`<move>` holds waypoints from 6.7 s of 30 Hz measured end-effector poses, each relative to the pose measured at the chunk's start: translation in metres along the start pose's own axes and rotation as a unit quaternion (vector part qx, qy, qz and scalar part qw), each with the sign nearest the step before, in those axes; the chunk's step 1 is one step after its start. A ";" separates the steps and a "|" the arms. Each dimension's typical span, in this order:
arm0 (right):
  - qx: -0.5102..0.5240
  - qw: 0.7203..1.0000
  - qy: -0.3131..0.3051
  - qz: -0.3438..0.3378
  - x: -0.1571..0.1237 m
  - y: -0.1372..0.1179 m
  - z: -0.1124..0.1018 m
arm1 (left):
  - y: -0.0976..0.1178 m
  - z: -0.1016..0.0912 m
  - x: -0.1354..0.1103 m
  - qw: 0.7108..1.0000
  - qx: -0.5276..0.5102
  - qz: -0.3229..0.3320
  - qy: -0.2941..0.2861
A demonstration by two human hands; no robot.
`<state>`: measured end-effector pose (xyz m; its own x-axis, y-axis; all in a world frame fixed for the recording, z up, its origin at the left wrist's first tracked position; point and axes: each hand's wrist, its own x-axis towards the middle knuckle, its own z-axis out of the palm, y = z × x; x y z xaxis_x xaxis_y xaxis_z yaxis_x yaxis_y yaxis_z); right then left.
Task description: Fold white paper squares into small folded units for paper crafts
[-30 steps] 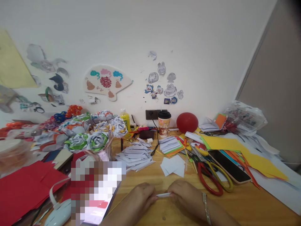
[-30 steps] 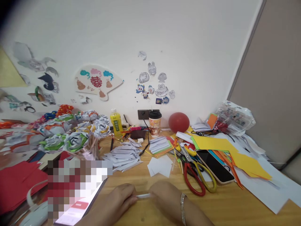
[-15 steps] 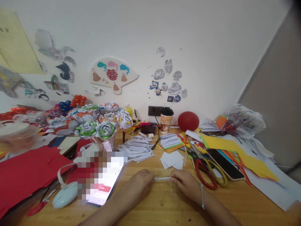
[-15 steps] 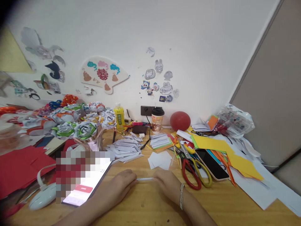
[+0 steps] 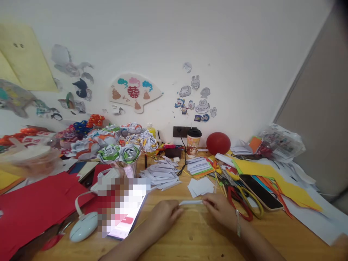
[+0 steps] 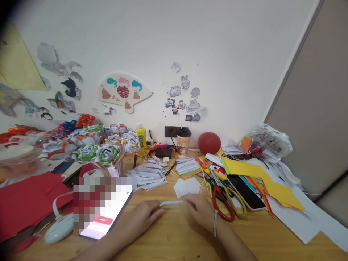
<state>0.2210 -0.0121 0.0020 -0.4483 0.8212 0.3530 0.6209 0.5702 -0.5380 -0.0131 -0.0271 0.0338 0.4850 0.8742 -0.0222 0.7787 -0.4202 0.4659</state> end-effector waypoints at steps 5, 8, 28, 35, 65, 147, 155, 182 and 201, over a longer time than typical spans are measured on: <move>-0.037 0.965 0.255 0.046 0.045 -0.016 -0.018 | -0.002 0.010 0.000 0.996 0.082 0.024 0.014; -0.145 0.961 0.227 0.061 0.093 -0.033 -0.002 | -0.003 0.013 0.000 0.994 0.101 0.032 0.019; -0.310 0.948 0.020 -0.068 0.020 0.041 0.016 | -0.001 0.014 0.004 0.983 0.174 0.048 -0.046; -0.310 0.937 0.062 -0.148 0.016 0.039 0.021 | 0.000 0.015 0.003 0.978 0.197 0.062 -0.023; -0.301 0.933 0.071 -0.182 0.010 0.057 0.023 | 0.004 0.011 -0.002 0.965 0.243 0.090 -0.039; -0.056 0.997 -0.017 0.051 0.002 -0.016 0.031 | 0.019 0.061 -0.018 0.957 0.228 0.163 0.075; -0.079 0.995 -0.014 0.067 0.004 -0.016 0.035 | 0.013 0.050 -0.013 0.971 0.161 0.173 0.043; -0.041 0.990 -0.033 0.135 0.006 -0.011 0.035 | 0.010 0.040 -0.010 0.970 0.164 0.177 -0.037; -0.060 0.989 -0.026 0.136 0.007 -0.015 0.032 | 0.007 0.036 -0.003 0.972 0.134 0.189 -0.045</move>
<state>0.1881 -0.0158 -0.0121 -0.2848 0.9442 0.1655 0.7931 0.3291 -0.5126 0.0054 -0.0415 0.0055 0.7797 0.6257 0.0225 0.6082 -0.7655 0.2100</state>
